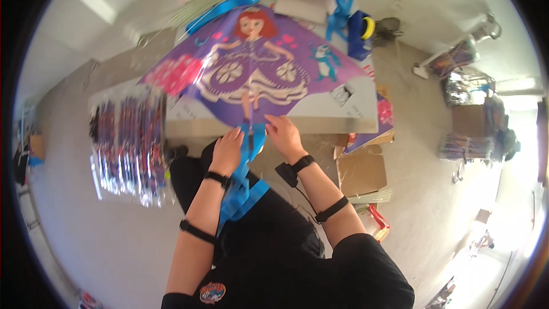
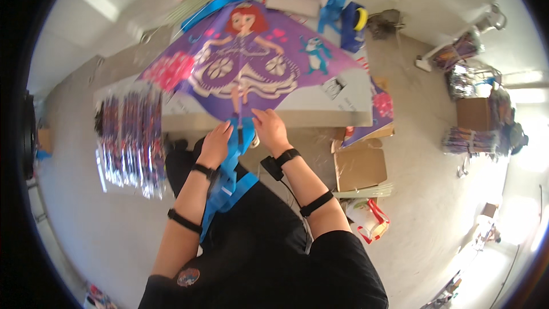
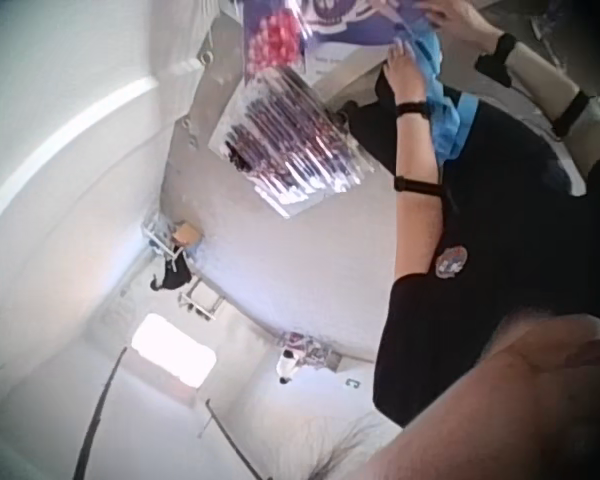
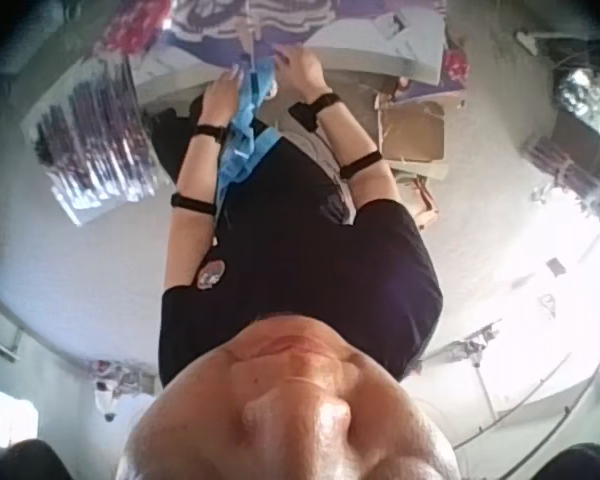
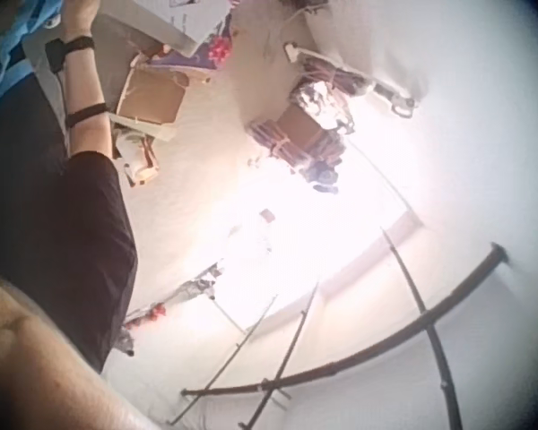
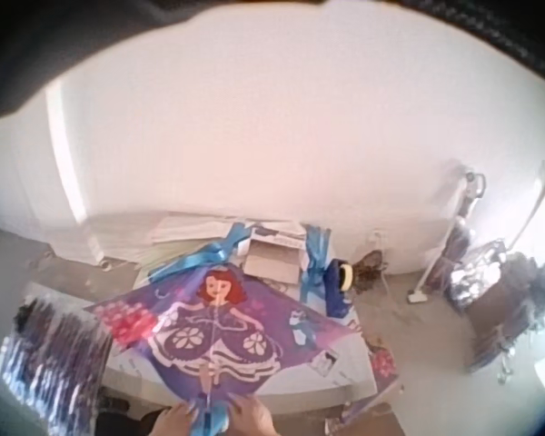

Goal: Attaching blue ribbons to a character kite and folding it for packaging.

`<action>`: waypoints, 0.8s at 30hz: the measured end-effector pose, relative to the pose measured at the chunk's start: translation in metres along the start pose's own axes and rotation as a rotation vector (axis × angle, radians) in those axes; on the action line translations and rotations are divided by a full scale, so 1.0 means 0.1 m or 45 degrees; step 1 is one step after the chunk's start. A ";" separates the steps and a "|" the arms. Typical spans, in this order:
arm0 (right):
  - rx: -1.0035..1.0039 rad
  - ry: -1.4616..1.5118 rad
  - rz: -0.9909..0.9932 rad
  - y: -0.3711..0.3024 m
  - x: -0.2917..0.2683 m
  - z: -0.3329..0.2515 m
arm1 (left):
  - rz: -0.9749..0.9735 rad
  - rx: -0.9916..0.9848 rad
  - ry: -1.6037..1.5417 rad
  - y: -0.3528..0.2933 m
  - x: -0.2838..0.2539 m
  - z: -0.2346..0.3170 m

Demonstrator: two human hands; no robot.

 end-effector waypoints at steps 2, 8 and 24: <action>0.181 0.217 0.215 0.23 -0.45 0.15 | -0.051 -0.007 -0.058 0.02 -0.06 0.00; 0.306 -0.127 0.776 1.34 -2.46 1.11 | -0.105 0.009 -0.050 0.11 -0.21 0.10; 0.643 0.729 0.556 2.31 -3.13 2.17 | -0.287 -0.037 -0.068 0.12 -0.33 0.13</action>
Point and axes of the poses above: each hand's wrist, its own y-axis towards the middle knuckle, its own x-axis out of the palm, z = x × y, the point moved 2 cm from there along y, towards the middle knuckle, and after that the axes turned 15 degrees about y, right-handed, at the moved point
